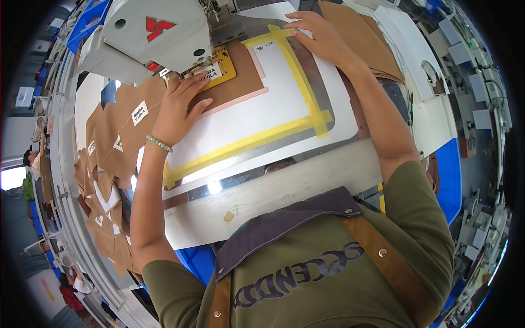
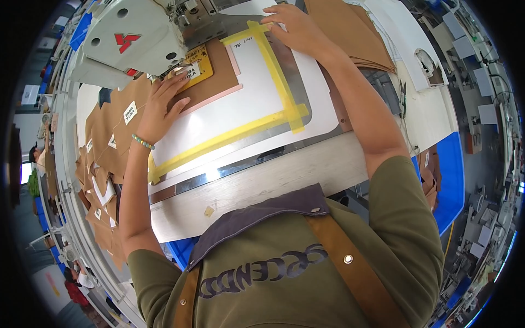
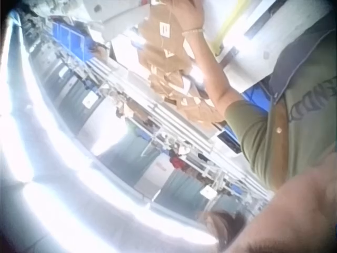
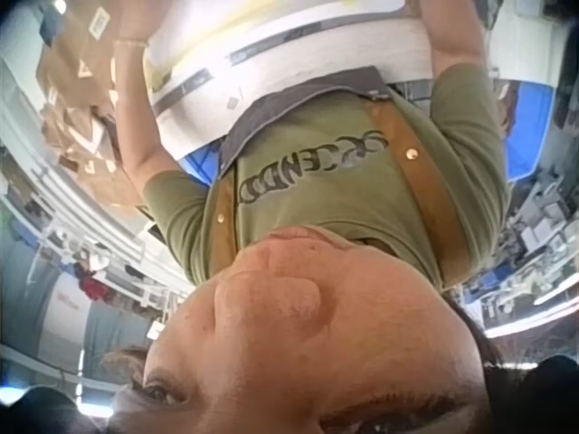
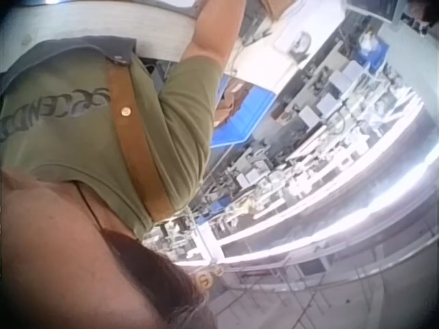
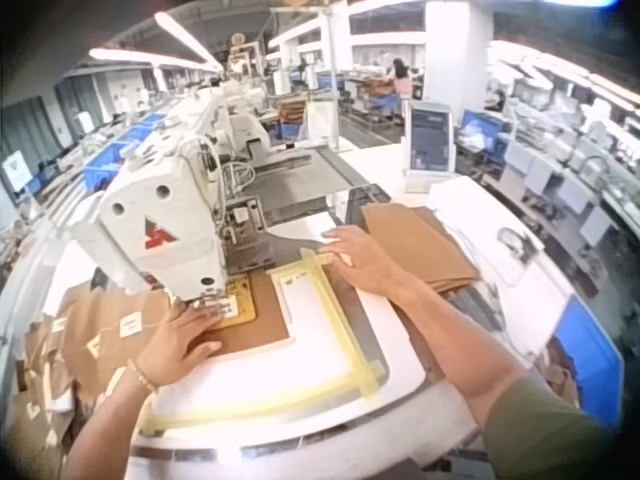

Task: Sewing brand labels onto square leather panels using an industrial sewing machine.

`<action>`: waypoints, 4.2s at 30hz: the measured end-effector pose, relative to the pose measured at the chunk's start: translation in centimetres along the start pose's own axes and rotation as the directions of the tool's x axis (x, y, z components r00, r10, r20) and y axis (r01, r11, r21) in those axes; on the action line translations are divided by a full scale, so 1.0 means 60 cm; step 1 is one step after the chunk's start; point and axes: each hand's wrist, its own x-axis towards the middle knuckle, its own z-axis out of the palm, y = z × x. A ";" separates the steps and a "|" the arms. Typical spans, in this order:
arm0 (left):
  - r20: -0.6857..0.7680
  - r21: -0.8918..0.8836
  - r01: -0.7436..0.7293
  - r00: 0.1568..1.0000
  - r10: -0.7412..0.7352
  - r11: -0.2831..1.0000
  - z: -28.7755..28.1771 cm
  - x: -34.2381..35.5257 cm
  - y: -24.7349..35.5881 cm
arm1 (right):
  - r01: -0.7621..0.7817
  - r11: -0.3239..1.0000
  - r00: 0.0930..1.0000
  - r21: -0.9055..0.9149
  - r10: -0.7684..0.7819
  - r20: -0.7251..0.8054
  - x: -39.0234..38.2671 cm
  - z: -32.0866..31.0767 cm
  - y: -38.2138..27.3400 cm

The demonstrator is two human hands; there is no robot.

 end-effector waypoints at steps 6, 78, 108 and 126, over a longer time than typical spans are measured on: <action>-0.019 -0.027 -0.029 0.999 0.028 0.999 0.006 0.006 -0.005 | 0.047 0.999 0.998 -0.003 -0.047 0.032 0.000 0.007 0.014; -0.260 -0.075 -0.018 0.966 -0.002 0.997 0.031 -0.031 -0.032 | 0.356 0.858 0.884 -0.370 -0.180 0.431 -0.023 -0.019 -0.208; 0.061 0.544 0.834 -0.147 -0.987 -0.091 -0.197 -0.581 -0.323 | 0.158 0.987 0.956 -0.011 -0.150 0.253 -0.109 -0.074 -0.175; -0.182 -0.101 0.543 0.814 -0.552 0.834 -0.035 -0.193 -0.191 | 0.194 0.979 0.955 0.062 -0.203 0.217 -0.123 -0.045 -0.115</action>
